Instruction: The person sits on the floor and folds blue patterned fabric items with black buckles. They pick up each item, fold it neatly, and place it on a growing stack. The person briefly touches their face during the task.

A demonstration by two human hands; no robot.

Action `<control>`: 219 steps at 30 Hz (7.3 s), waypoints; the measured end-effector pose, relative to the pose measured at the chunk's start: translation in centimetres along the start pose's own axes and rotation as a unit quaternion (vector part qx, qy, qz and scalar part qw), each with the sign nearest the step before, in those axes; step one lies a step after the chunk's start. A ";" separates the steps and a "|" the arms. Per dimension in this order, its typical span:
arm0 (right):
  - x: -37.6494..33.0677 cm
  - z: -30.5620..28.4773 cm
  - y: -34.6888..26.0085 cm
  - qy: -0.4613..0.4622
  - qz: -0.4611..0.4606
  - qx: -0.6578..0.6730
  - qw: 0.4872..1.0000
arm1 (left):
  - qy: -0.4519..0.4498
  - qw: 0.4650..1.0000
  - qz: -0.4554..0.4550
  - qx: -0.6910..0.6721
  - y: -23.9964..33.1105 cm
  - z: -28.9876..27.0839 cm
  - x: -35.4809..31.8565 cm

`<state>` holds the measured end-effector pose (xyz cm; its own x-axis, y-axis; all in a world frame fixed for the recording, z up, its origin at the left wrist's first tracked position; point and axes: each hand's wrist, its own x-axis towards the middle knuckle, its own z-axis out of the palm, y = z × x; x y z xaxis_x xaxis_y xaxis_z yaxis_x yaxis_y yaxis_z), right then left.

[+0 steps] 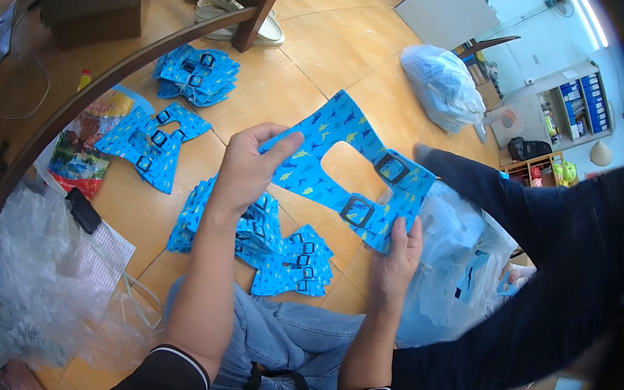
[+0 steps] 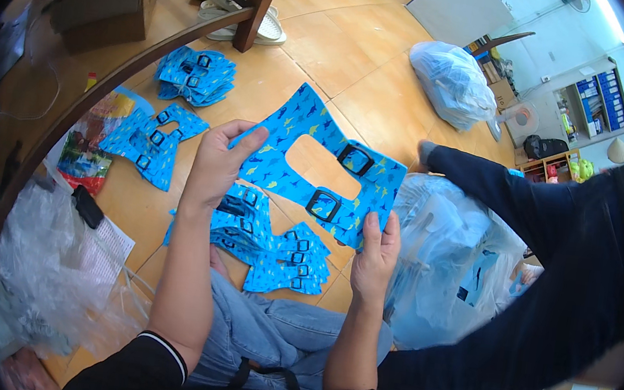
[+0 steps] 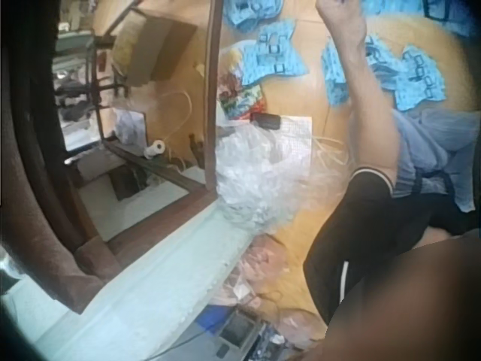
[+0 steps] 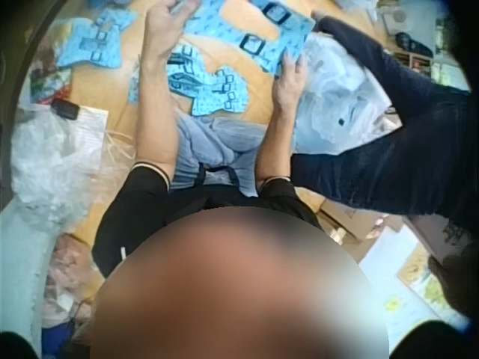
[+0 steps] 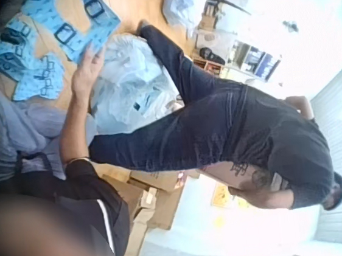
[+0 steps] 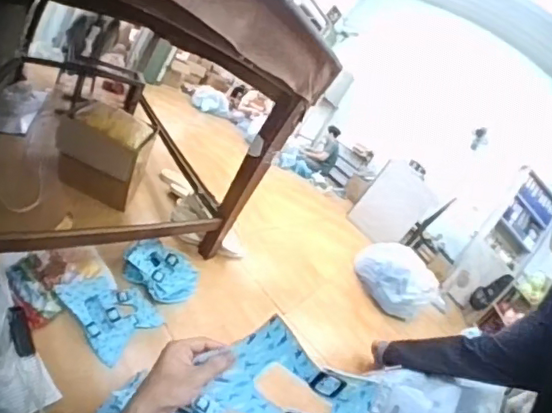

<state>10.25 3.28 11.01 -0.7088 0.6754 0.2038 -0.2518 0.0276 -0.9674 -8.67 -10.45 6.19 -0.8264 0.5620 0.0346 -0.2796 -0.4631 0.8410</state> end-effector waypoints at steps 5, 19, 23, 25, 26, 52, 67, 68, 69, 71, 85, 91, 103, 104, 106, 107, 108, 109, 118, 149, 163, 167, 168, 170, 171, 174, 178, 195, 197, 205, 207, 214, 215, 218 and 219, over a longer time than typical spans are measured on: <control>-0.4 -0.9 -0.3 -0.006 -0.009 -0.019 1.000 | 0.010 0.999 0.026 -0.029 -0.2 1.0 -0.1; -5.1 -5.3 -2.2 0.051 0.017 -0.025 0.998 | -0.150 0.987 -0.049 0.029 -2.2 2.9 -1.1; -7.3 -6.6 -3.5 0.078 0.046 -0.007 0.996 | -0.205 0.976 -0.066 0.042 -1.9 4.1 -2.4; -8.7 -7.6 -4.0 0.090 0.061 0.010 0.994 | -0.223 0.963 -0.089 0.119 -1.2 4.8 -3.4; -9.3 -8.1 -4.3 0.085 0.066 0.012 0.994 | -0.230 0.963 -0.024 0.140 -1.0 5.5 -4.2; -18.7 -8.3 -6.1 -0.044 -0.074 -0.117 0.989 | -0.275 0.925 -0.045 0.258 0.1 12.2 -22.9; -19.0 -9.4 -6.5 -0.032 -0.024 -0.067 0.997 | -0.319 0.862 0.086 0.384 0.0 13.4 -23.4; -19.0 -9.4 -6.5 -0.032 -0.028 -0.066 0.997 | -0.315 0.864 0.088 0.383 -0.1 13.4 -23.4; -18.9 -9.4 -6.5 -0.033 -0.032 -0.066 0.997 | -0.312 0.867 0.082 0.381 -0.2 13.4 -23.5; -18.9 -9.4 -6.5 -0.032 -0.032 -0.066 0.997 | -0.306 0.874 0.078 0.370 -0.3 13.3 -23.5; -19.4 -8.3 -5.4 -0.004 0.000 0.045 0.999 | -0.302 0.857 0.156 0.387 -0.7 13.1 -23.1; -19.5 -8.1 -5.0 0.003 0.018 0.088 0.996 | -0.305 0.851 0.164 0.396 -0.8 13.3 -23.0; -19.6 -7.7 -5.3 0.002 -0.084 -0.137 0.987 | -0.236 0.907 0.064 0.342 -0.9 13.3 -23.3; -19.5 -7.7 -5.1 0.006 -0.123 -0.165 0.979 | -0.227 0.913 0.056 0.333 -0.9 13.2 -23.4; -19.4 -7.5 -4.8 0.020 -0.190 -0.215 0.958 | -0.226 0.912 0.055 0.339 -0.9 13.1 -23.4; -19.4 -7.5 -4.7 0.021 -0.198 -0.218 0.955 | -0.226 0.911 0.056 0.340 -0.9 13.0 -23.4; -19.4 -7.5 -4.6 0.023 -0.205 -0.220 0.953 | -0.225 0.913 0.053 0.335 -0.9 13.0 -23.5; -19.4 -7.5 -4.6 0.025 -0.212 -0.222 0.951 | -0.224 0.915 0.051 0.331 -0.9 13.0 -23.5; -19.1 -7.4 -4.7 0.037 -0.232 -0.232 0.944 | -0.223 0.941 0.018 0.255 -1.1 13.0 -23.7; -18.1 -8.8 -7.1 0.003 -0.181 -0.321 0.930 | -0.231 0.767 0.292 0.522 -0.1 14.3 -23.5; -18.3 -8.8 -6.1 -0.032 -0.153 -0.278 0.948 | -0.224 0.866 0.141 0.424 -0.2 14.5 -24.0; -18.5 -9.0 -5.8 -0.019 -0.137 -0.224 0.965 | -0.196 0.885 0.100 0.411 0.0 13.9 -23.7; -18.5 -9.2 -5.7 -0.013 -0.141 -0.219 0.965 | -0.197 0.892 0.087 0.396 0.1 13.8 -23.7; -18.5 -9.3 -5.6 -0.006 -0.125 -0.201 0.971 | -0.191 0.908 0.066 0.368 0.1 13.5 -23.6; -18.6 -9.4 -5.6 -0.003 -0.106 -0.189 0.976 | -0.192 0.911 0.061 0.360 0.1 13.4 -23.5; -18.4 -9.7 -5.4 0.019 -0.106 -0.196 0.975 | -0.191 0.921 0.046 0.337 0.0 13.2 -23.4; -18.1 -10.0 -5.2 0.048 -0.122 -0.206 0.970 | -0.188 0.928 0.028 0.320 -0.2 12.9 -23.3; -8.6 -16.1 -0.9 -0.025 0.110 -0.064 0.992 | -0.230 0.862 0.177 0.416 -3.2 14.5 -10.1; -6.3 -16.4 0.0 -0.005 0.128 -0.019 0.992 | -0.147 0.879 0.192 0.412 -5.0 14.4 -7.4; 0.8 -16.8 7.2 0.061 0.021 -0.018 0.998 | -0.094 0.960 -0.151 0.217 -10.5 9.1 -2.7; 0.9 -16.6 8.9 0.094 0.023 0.006 0.995 | -0.071 0.974 -0.082 0.198 -11.3 8.5 -1.6; 1.0 -18.7 10.3 0.085 0.090 0.049 0.991 | -0.067 0.979 0.013 0.191 -13.3 8.3 0.0; 1.0 -18.8 10.5 0.091 0.098 0.047 0.990 | -0.062 0.980 0.011 0.191 -13.4 8.3 -0.1; 1.0 -18.7 10.9 0.098 0.130 0.070 0.984 | -0.053 0.981 -0.019 0.187 -13.4 8.2 -0.4; 1.0 -18.8 11.0 0.095 0.122 0.071 0.985 | -0.052 0.982 -0.032 0.181 -13.3 8.2 -0.4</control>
<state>19.15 18.07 -2.26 -0.6277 0.7745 -0.0779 -0.1879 -0.2479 -0.9504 -0.57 1.12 -0.62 -0.7532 0.6576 0.0154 -0.1216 -0.1622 0.9792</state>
